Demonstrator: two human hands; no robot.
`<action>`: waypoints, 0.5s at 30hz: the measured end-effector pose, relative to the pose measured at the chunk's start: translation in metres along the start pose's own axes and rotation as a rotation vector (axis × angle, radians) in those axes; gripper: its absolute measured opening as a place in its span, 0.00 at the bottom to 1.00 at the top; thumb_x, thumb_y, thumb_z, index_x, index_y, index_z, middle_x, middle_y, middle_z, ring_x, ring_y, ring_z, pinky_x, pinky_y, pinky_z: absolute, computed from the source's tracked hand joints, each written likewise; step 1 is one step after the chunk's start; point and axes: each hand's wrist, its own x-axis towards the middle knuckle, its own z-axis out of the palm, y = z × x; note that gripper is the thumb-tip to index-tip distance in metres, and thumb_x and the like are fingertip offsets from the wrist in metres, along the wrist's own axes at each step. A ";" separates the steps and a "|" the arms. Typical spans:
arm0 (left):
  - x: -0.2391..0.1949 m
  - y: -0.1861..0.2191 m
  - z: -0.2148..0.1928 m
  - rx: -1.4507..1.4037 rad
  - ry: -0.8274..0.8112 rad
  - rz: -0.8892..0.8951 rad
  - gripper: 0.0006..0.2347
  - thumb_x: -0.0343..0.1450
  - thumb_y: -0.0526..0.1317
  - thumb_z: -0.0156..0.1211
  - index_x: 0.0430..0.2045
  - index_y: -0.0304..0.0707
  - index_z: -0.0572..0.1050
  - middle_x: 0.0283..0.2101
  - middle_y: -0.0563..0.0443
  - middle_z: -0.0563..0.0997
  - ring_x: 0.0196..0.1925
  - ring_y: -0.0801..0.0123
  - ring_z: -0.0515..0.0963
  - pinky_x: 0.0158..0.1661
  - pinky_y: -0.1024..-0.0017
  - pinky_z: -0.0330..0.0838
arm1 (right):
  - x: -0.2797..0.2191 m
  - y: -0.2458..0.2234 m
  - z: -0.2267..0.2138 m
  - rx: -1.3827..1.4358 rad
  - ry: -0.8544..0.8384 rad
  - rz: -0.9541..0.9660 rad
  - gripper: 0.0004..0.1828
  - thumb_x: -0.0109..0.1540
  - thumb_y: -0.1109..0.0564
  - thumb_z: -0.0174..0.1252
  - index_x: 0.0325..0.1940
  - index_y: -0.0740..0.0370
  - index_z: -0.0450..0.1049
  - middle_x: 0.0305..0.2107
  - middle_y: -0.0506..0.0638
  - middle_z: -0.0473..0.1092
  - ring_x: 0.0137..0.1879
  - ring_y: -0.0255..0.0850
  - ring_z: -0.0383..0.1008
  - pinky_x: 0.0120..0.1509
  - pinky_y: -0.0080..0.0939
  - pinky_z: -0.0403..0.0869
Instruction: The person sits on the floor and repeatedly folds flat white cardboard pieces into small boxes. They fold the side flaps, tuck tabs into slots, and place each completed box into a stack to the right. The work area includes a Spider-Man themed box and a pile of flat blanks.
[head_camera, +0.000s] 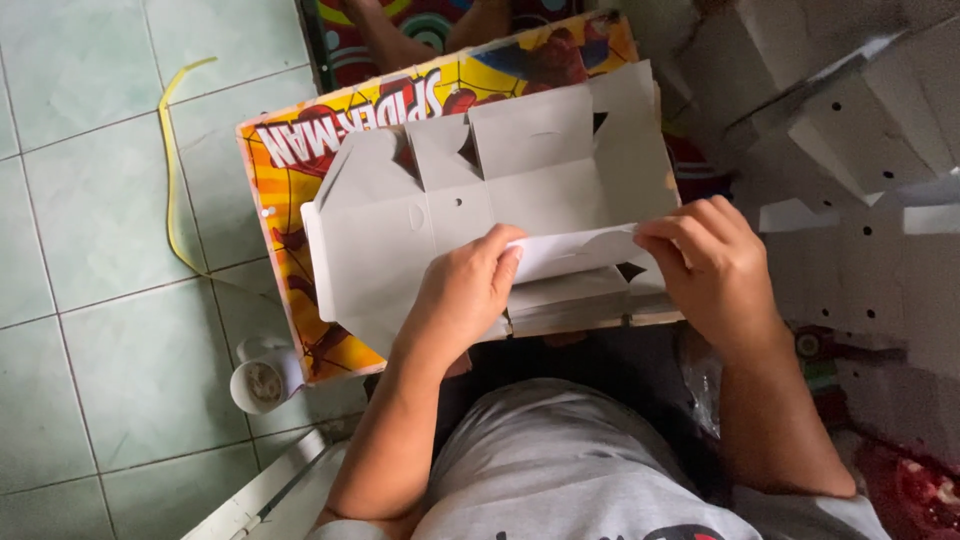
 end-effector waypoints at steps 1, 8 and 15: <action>-0.003 0.003 -0.001 -0.049 0.010 0.015 0.08 0.77 0.38 0.50 0.47 0.43 0.74 0.32 0.33 0.84 0.35 0.38 0.85 0.34 0.47 0.80 | -0.001 0.000 0.002 -0.078 0.023 -0.012 0.06 0.64 0.63 0.70 0.42 0.57 0.80 0.31 0.48 0.71 0.35 0.45 0.68 0.41 0.45 0.70; -0.013 0.019 -0.013 -0.049 0.042 0.136 0.08 0.79 0.38 0.47 0.46 0.44 0.75 0.31 0.36 0.85 0.32 0.41 0.86 0.35 0.48 0.81 | 0.002 -0.014 -0.005 -0.104 -0.037 -0.046 0.08 0.58 0.64 0.72 0.36 0.56 0.79 0.29 0.46 0.71 0.38 0.47 0.71 0.47 0.48 0.70; -0.018 0.022 -0.018 0.003 0.067 0.234 0.07 0.78 0.36 0.50 0.42 0.43 0.77 0.30 0.41 0.85 0.31 0.48 0.86 0.37 0.53 0.81 | 0.021 -0.033 -0.020 -0.037 -0.132 -0.029 0.08 0.57 0.62 0.71 0.32 0.55 0.76 0.37 0.49 0.72 0.46 0.52 0.71 0.57 0.56 0.68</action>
